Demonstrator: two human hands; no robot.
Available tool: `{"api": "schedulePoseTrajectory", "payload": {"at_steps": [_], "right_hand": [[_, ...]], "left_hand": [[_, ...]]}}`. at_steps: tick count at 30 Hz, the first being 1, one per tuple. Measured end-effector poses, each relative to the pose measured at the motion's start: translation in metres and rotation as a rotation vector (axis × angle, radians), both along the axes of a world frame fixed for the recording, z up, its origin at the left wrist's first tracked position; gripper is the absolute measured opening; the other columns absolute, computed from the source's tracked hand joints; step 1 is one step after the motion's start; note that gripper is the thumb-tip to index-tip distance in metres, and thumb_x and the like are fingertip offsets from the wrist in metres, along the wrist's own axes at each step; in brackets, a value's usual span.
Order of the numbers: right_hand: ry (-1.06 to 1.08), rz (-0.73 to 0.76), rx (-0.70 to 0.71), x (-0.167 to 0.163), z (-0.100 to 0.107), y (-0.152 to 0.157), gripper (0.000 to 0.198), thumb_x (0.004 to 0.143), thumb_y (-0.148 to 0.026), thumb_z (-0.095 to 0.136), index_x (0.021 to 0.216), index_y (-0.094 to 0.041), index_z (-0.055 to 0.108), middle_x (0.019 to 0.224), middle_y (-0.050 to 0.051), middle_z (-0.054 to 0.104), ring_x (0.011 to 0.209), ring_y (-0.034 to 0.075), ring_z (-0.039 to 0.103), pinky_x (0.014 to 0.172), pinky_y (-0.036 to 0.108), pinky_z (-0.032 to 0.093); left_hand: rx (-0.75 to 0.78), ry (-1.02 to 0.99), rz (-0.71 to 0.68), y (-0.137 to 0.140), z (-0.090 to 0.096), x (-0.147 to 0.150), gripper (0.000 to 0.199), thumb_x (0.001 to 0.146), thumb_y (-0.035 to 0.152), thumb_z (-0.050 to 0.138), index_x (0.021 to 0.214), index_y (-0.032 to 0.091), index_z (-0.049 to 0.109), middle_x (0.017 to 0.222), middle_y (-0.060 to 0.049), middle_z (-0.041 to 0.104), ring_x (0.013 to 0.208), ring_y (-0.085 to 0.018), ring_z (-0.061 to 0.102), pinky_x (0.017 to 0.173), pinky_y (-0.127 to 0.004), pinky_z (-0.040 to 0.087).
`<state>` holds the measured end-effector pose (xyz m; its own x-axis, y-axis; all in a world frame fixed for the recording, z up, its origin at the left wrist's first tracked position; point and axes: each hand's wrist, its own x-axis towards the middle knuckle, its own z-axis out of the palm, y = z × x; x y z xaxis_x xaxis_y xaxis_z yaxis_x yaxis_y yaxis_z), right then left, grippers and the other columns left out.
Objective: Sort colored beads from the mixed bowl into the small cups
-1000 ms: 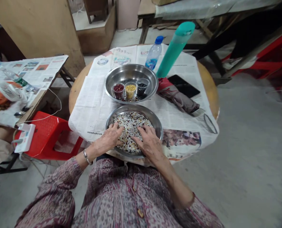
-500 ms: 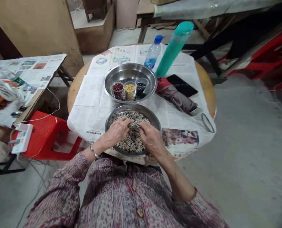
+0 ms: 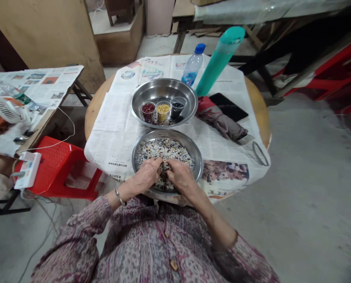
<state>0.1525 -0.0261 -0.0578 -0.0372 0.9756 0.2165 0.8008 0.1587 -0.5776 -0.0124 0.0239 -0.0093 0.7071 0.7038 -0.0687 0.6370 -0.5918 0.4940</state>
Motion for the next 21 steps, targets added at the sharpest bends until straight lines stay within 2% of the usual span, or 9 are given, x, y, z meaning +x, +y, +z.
{"api": "schedulePoseTrajectory", "payload": {"at_steps": [3, 7, 10, 13, 16, 18, 21], "right_hand": [[0.057, -0.046, -0.023, 0.004, 0.013, 0.024, 0.038, 0.079, -0.013, 0.048, 0.109, -0.018, 0.071, 0.104, 0.01, 0.076, 0.097, 0.025, 0.068, 0.092, 0.04, 0.053], [0.052, -0.103, 0.053, 0.013, 0.025, 0.043, 0.035, 0.084, -0.014, 0.047, 0.109, -0.016, 0.071, 0.107, 0.012, 0.075, 0.1, 0.025, 0.068, 0.095, 0.039, 0.052], [-0.004, -0.133, 0.084, 0.022, 0.027, 0.042, 0.036, 0.089, -0.014, 0.043, 0.113, -0.013, 0.07, 0.111, 0.015, 0.073, 0.104, 0.025, 0.066, 0.096, 0.039, 0.05], [-0.085, -0.127, 0.064, 0.031, 0.024, 0.032, 0.035, 0.09, -0.019, 0.045, 0.117, -0.01, 0.066, 0.112, 0.017, 0.069, 0.108, 0.027, 0.062, 0.098, 0.041, 0.049], [-0.16, -0.112, 0.009, 0.029, 0.018, 0.023, 0.039, 0.087, -0.03, 0.057, 0.12, -0.01, 0.063, 0.113, 0.018, 0.065, 0.108, 0.031, 0.059, 0.096, 0.045, 0.049], [-0.159, -0.094, -0.003, 0.022, 0.014, 0.023, 0.039, 0.085, -0.032, 0.058, 0.119, -0.012, 0.063, 0.111, 0.017, 0.064, 0.105, 0.031, 0.059, 0.093, 0.045, 0.05], [-0.094, -0.081, 0.008, 0.01, 0.011, 0.03, 0.034, 0.083, -0.022, 0.053, 0.114, -0.015, 0.066, 0.107, 0.015, 0.067, 0.098, 0.028, 0.062, 0.089, 0.042, 0.051]], "left_hand": [[0.017, -0.097, 0.068, 0.023, -0.004, 0.011, 0.024, 0.088, 0.007, 0.053, 0.108, 0.016, 0.061, 0.094, -0.007, 0.07, 0.094, -0.022, 0.066, 0.092, -0.037, 0.053], [0.105, -0.151, 0.119, 0.048, 0.007, 0.016, 0.024, 0.091, 0.009, 0.056, 0.113, 0.014, 0.062, 0.103, -0.008, 0.07, 0.1, -0.021, 0.065, 0.098, -0.037, 0.051], [0.141, -0.096, 0.137, 0.055, 0.013, 0.008, 0.026, 0.092, 0.015, 0.061, 0.118, 0.013, 0.061, 0.112, -0.011, 0.066, 0.108, -0.023, 0.062, 0.102, -0.039, 0.049], [0.161, -0.022, 0.13, 0.052, 0.013, -0.004, 0.046, 0.085, 0.028, 0.073, 0.126, 0.014, 0.056, 0.126, -0.014, 0.056, 0.119, -0.027, 0.054, 0.106, -0.043, 0.047], [0.139, 0.058, 0.116, 0.042, 0.007, -0.007, 0.063, 0.075, 0.035, 0.083, 0.126, 0.015, 0.053, 0.129, -0.015, 0.05, 0.121, -0.033, 0.05, 0.104, -0.048, 0.048], [0.101, 0.063, 0.106, 0.034, 0.002, -0.002, 0.056, 0.076, 0.032, 0.081, 0.122, 0.015, 0.054, 0.127, -0.015, 0.05, 0.118, -0.033, 0.05, 0.102, -0.05, 0.049], [0.039, -0.021, 0.078, 0.026, -0.007, 0.012, 0.037, 0.084, 0.016, 0.065, 0.12, 0.015, 0.054, 0.12, -0.013, 0.056, 0.115, -0.029, 0.054, 0.103, -0.047, 0.048]]}}
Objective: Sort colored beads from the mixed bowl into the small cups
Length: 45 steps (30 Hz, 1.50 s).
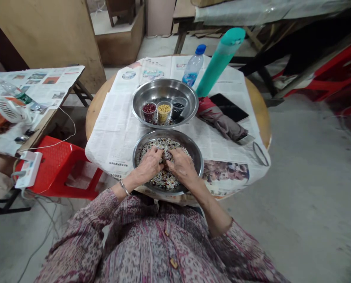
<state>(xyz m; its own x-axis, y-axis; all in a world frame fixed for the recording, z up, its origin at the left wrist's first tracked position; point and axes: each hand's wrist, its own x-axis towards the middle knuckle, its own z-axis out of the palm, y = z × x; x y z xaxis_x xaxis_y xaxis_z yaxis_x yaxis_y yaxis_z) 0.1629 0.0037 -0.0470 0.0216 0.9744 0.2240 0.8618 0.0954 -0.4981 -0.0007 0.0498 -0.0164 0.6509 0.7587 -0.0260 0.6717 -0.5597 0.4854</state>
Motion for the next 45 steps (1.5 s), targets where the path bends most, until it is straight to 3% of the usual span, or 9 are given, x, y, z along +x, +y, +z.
{"api": "schedulePoseTrajectory", "payload": {"at_steps": [5, 9, 14, 17, 24, 29, 33, 39, 45], "right_hand": [[0.196, -0.044, -0.111, -0.001, 0.013, 0.008, 0.027, 0.079, -0.019, 0.05, 0.091, -0.018, 0.074, 0.08, 0.007, 0.074, 0.077, 0.023, 0.066, 0.075, 0.034, 0.052], [0.284, -0.004, -0.098, -0.002, 0.027, -0.005, 0.033, 0.083, -0.018, 0.049, 0.102, -0.019, 0.075, 0.085, 0.005, 0.077, 0.08, 0.021, 0.07, 0.079, 0.033, 0.053], [0.242, 0.153, -0.08, -0.008, 0.035, -0.032, 0.033, 0.088, -0.016, 0.049, 0.11, -0.019, 0.073, 0.106, 0.008, 0.077, 0.099, 0.022, 0.07, 0.093, 0.037, 0.053], [0.194, 0.226, -0.083, -0.003, 0.039, -0.046, 0.031, 0.09, -0.013, 0.048, 0.107, -0.019, 0.072, 0.105, 0.008, 0.075, 0.098, 0.02, 0.069, 0.092, 0.035, 0.053], [-0.016, 0.413, -0.265, -0.003, 0.039, -0.052, 0.028, 0.088, -0.009, 0.051, 0.096, -0.024, 0.074, 0.092, 0.004, 0.074, 0.091, 0.018, 0.067, 0.085, 0.031, 0.053], [-0.125, 0.18, -0.091, 0.001, 0.027, -0.042, 0.035, 0.086, -0.007, 0.048, 0.108, -0.019, 0.072, 0.109, 0.01, 0.073, 0.106, 0.024, 0.063, 0.094, 0.037, 0.052], [-0.063, 0.022, 0.051, 0.013, 0.018, -0.041, 0.035, 0.09, -0.01, 0.044, 0.111, -0.018, 0.071, 0.117, 0.012, 0.07, 0.111, 0.026, 0.062, 0.098, 0.041, 0.052], [0.01, -0.063, 0.129, 0.018, 0.005, -0.043, 0.04, 0.089, -0.008, 0.038, 0.116, -0.014, 0.067, 0.116, 0.015, 0.069, 0.11, 0.026, 0.062, 0.103, 0.044, 0.049], [-0.062, -0.14, 0.12, 0.016, 0.005, -0.033, 0.046, 0.089, -0.009, 0.037, 0.13, -0.007, 0.057, 0.123, 0.021, 0.065, 0.114, 0.03, 0.058, 0.1, 0.048, 0.047]], "left_hand": [[-0.07, -0.117, 0.047, 0.003, -0.009, 0.009, 0.034, 0.085, 0.009, 0.057, 0.119, 0.011, 0.058, 0.105, -0.012, 0.068, 0.1, -0.025, 0.064, 0.096, -0.041, 0.051], [-0.031, -0.198, 0.037, 0.001, -0.003, -0.005, 0.031, 0.087, 0.009, 0.055, 0.117, 0.015, 0.059, 0.098, -0.007, 0.071, 0.092, -0.022, 0.067, 0.091, -0.038, 0.053], [-0.012, -0.177, -0.052, -0.017, 0.012, -0.033, 0.024, 0.092, 0.01, 0.049, 0.112, 0.019, 0.059, 0.104, -0.005, 0.07, 0.099, -0.02, 0.065, 0.094, -0.036, 0.051], [0.006, -0.136, -0.108, -0.029, 0.017, -0.045, 0.021, 0.095, 0.011, 0.047, 0.112, 0.019, 0.057, 0.106, -0.005, 0.066, 0.104, -0.019, 0.061, 0.099, -0.036, 0.049], [-0.036, 0.038, -0.166, -0.056, 0.024, -0.045, 0.011, 0.096, 0.015, 0.051, 0.105, 0.02, 0.056, 0.107, -0.006, 0.062, 0.11, -0.021, 0.058, 0.104, -0.04, 0.047], [-0.073, 0.058, -0.193, -0.056, 0.021, -0.024, 0.015, 0.096, 0.019, 0.054, 0.11, 0.019, 0.058, 0.116, -0.007, 0.061, 0.112, -0.022, 0.058, 0.104, -0.038, 0.049], [-0.038, -0.014, -0.228, -0.049, 0.023, -0.009, 0.024, 0.092, 0.013, 0.056, 0.115, 0.02, 0.06, 0.116, -0.007, 0.061, 0.113, -0.022, 0.057, 0.105, -0.038, 0.048], [0.168, -0.008, -0.004, -0.011, 0.028, 0.01, 0.043, 0.086, 0.029, 0.072, 0.126, 0.02, 0.057, 0.13, -0.01, 0.053, 0.12, -0.03, 0.048, 0.105, -0.047, 0.045], [0.138, 0.15, 0.106, 0.025, 0.023, 0.045, 0.057, 0.088, 0.045, 0.07, 0.134, 0.016, 0.052, 0.138, -0.018, 0.047, 0.126, -0.039, 0.045, 0.103, -0.056, 0.044]]}}
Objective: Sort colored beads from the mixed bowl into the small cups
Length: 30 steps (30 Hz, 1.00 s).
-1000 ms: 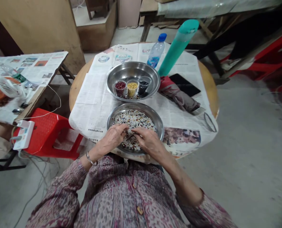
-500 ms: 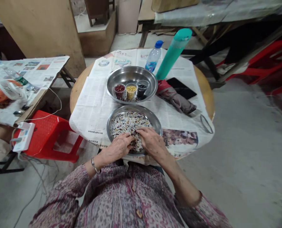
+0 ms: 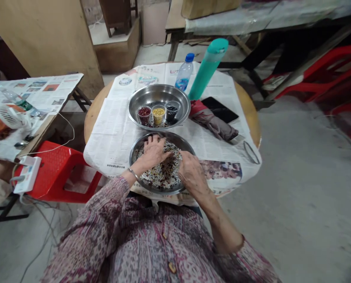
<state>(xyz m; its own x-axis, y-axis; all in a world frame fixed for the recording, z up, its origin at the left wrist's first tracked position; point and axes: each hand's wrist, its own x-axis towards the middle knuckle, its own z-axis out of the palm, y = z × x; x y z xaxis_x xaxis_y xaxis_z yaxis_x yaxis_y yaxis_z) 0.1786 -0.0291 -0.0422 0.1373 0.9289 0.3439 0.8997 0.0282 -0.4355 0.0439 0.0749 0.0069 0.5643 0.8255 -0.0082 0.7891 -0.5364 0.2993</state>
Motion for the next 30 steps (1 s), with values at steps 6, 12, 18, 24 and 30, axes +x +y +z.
{"api": "schedulePoseTrajectory", "payload": {"at_steps": [6, 12, 18, 24, 30], "right_hand": [[-0.051, -0.002, 0.007, 0.002, -0.004, 0.007, 0.044, 0.087, -0.005, 0.036, 0.125, -0.008, 0.056, 0.112, 0.018, 0.066, 0.104, 0.028, 0.059, 0.093, 0.042, 0.049], [-0.02, 0.03, 0.028, 0.003, -0.012, 0.005, 0.048, 0.085, -0.004, 0.037, 0.128, -0.008, 0.057, 0.113, 0.019, 0.067, 0.108, 0.03, 0.059, 0.094, 0.046, 0.049], [0.087, 0.106, 0.026, -0.002, -0.016, 0.009, 0.038, 0.088, -0.014, 0.042, 0.119, -0.011, 0.063, 0.108, 0.017, 0.069, 0.107, 0.029, 0.06, 0.099, 0.048, 0.048], [0.202, 0.227, -0.042, -0.03, -0.009, 0.011, 0.035, 0.086, -0.021, 0.051, 0.118, -0.015, 0.064, 0.107, 0.014, 0.066, 0.103, 0.027, 0.061, 0.095, 0.045, 0.051], [0.112, 0.267, -0.119, -0.048, 0.0, 0.017, 0.048, 0.083, -0.021, 0.056, 0.131, -0.018, 0.057, 0.122, 0.016, 0.058, 0.113, 0.031, 0.056, 0.094, 0.046, 0.051]], "left_hand": [[-0.091, 0.051, -0.331, -0.001, -0.007, 0.016, 0.026, 0.089, 0.016, 0.058, 0.115, 0.018, 0.063, 0.117, -0.01, 0.061, 0.114, -0.025, 0.057, 0.099, -0.037, 0.049], [-0.129, 0.082, -0.466, -0.018, 0.006, -0.024, 0.017, 0.092, 0.015, 0.052, 0.102, 0.019, 0.065, 0.106, -0.005, 0.064, 0.102, -0.021, 0.061, 0.088, -0.031, 0.051], [-0.027, 0.041, -0.447, -0.042, 0.001, -0.079, 0.011, 0.096, 0.019, 0.054, 0.1, 0.019, 0.064, 0.105, -0.005, 0.059, 0.103, -0.02, 0.056, 0.098, -0.035, 0.046], [0.012, -0.152, -0.282, -0.059, -0.011, -0.095, 0.012, 0.098, 0.013, 0.049, 0.097, 0.017, 0.06, 0.106, -0.006, 0.056, 0.104, -0.019, 0.053, 0.097, -0.036, 0.049], [-0.001, -0.157, -0.221, -0.061, -0.018, -0.091, 0.015, 0.097, 0.009, 0.044, 0.092, 0.017, 0.055, 0.1, -0.006, 0.056, 0.098, -0.02, 0.054, 0.094, -0.039, 0.052]]}}
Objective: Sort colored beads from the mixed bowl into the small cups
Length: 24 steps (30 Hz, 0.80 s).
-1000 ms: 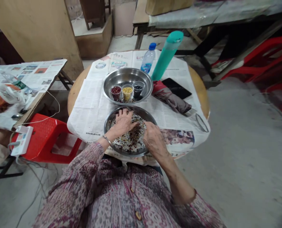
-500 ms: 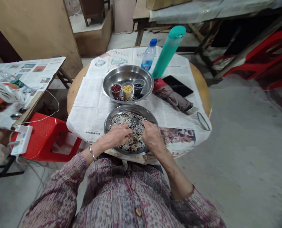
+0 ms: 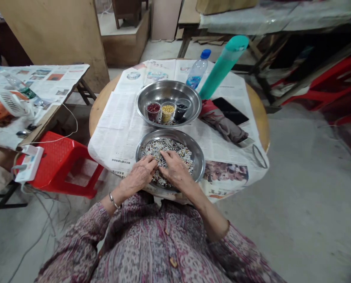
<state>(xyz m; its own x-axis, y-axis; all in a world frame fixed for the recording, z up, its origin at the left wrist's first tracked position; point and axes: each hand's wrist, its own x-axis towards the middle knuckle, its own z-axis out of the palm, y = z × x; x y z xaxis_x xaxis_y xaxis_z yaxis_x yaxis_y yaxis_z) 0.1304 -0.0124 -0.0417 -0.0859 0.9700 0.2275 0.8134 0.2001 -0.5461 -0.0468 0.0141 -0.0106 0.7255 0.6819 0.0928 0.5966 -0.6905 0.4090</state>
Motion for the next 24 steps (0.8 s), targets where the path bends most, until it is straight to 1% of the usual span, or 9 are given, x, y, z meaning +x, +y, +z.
{"api": "schedulePoseTrajectory", "payload": {"at_steps": [2, 4, 7, 10, 13, 17, 19, 21, 24], "right_hand": [[-0.004, 0.017, -0.033, -0.001, 0.002, 0.004, 0.042, 0.083, -0.019, 0.055, 0.125, -0.019, 0.06, 0.117, 0.014, 0.059, 0.106, 0.028, 0.058, 0.092, 0.043, 0.051], [0.023, 0.048, -0.052, 0.0, 0.002, 0.008, 0.033, 0.083, -0.017, 0.053, 0.114, -0.018, 0.065, 0.11, 0.013, 0.061, 0.099, 0.025, 0.06, 0.09, 0.039, 0.051], [0.067, 0.052, -0.061, 0.002, 0.001, 0.013, 0.026, 0.08, -0.015, 0.052, 0.1, -0.018, 0.068, 0.1, 0.011, 0.065, 0.095, 0.024, 0.06, 0.089, 0.037, 0.048], [0.128, 0.016, -0.11, 0.006, 0.0, 0.014, 0.022, 0.077, -0.017, 0.053, 0.091, -0.018, 0.07, 0.092, 0.008, 0.07, 0.089, 0.023, 0.062, 0.087, 0.035, 0.047], [0.21, -0.036, -0.156, 0.013, 0.004, 0.01, 0.023, 0.076, -0.018, 0.053, 0.087, -0.019, 0.072, 0.088, 0.005, 0.073, 0.085, 0.021, 0.064, 0.085, 0.033, 0.046], [0.241, -0.063, -0.177, 0.02, 0.012, 0.0, 0.024, 0.074, -0.018, 0.052, 0.086, -0.02, 0.073, 0.085, 0.003, 0.075, 0.081, 0.019, 0.065, 0.083, 0.031, 0.046], [0.225, -0.039, -0.175, 0.019, 0.015, -0.006, 0.024, 0.073, -0.016, 0.053, 0.086, -0.02, 0.073, 0.086, 0.004, 0.075, 0.082, 0.02, 0.066, 0.083, 0.031, 0.047], [0.204, -0.013, -0.149, 0.015, 0.016, -0.01, 0.024, 0.073, -0.015, 0.053, 0.086, -0.021, 0.072, 0.089, 0.004, 0.075, 0.084, 0.02, 0.066, 0.083, 0.033, 0.048], [0.166, 0.043, -0.113, 0.004, 0.017, -0.016, 0.025, 0.076, -0.011, 0.051, 0.089, -0.02, 0.071, 0.091, 0.007, 0.073, 0.087, 0.022, 0.066, 0.083, 0.033, 0.049]], "left_hand": [[0.009, 0.027, 0.01, 0.0, 0.001, 0.001, 0.012, 0.096, 0.008, 0.046, 0.093, 0.016, 0.054, 0.102, -0.007, 0.056, 0.099, -0.021, 0.054, 0.094, -0.04, 0.052], [0.026, 0.053, 0.039, -0.001, 0.004, 0.003, 0.011, 0.092, 0.007, 0.051, 0.097, 0.017, 0.053, 0.107, -0.008, 0.055, 0.104, -0.023, 0.053, 0.096, -0.042, 0.052], [0.037, 0.089, 0.114, -0.002, 0.005, 0.007, 0.023, 0.086, 0.006, 0.058, 0.106, 0.016, 0.052, 0.116, -0.011, 0.052, 0.109, -0.026, 0.052, 0.099, -0.045, 0.051], [0.019, 0.095, 0.146, -0.001, 0.002, 0.011, 0.027, 0.087, 0.006, 0.056, 0.112, 0.014, 0.051, 0.116, -0.013, 0.052, 0.11, -0.027, 0.052, 0.1, -0.046, 0.05], [-0.033, 0.064, 0.115, 0.006, -0.004, 0.017, 0.025, 0.088, 0.004, 0.049, 0.11, 0.016, 0.053, 0.108, -0.009, 0.055, 0.106, -0.023, 0.054, 0.099, -0.041, 0.05], [-0.079, 0.023, 0.023, 0.028, -0.01, 0.029, 0.023, 0.088, 0.003, 0.044, 0.102, 0.016, 0.057, 0.099, -0.008, 0.059, 0.102, -0.022, 0.056, 0.098, -0.038, 0.051], [-0.092, -0.001, -0.038, 0.041, -0.01, 0.037, 0.023, 0.088, 0.003, 0.045, 0.102, 0.015, 0.059, 0.1, -0.008, 0.062, 0.104, -0.022, 0.057, 0.101, -0.038, 0.049], [-0.105, -0.027, -0.077, 0.054, -0.009, 0.045, 0.024, 0.089, 0.004, 0.047, 0.105, 0.015, 0.061, 0.105, -0.008, 0.064, 0.111, -0.022, 0.058, 0.105, -0.039, 0.047], [-0.124, -0.088, -0.124, 0.064, -0.005, 0.053, 0.024, 0.093, 0.007, 0.048, 0.11, 0.016, 0.062, 0.113, -0.007, 0.067, 0.117, -0.02, 0.058, 0.109, -0.039, 0.045]]}}
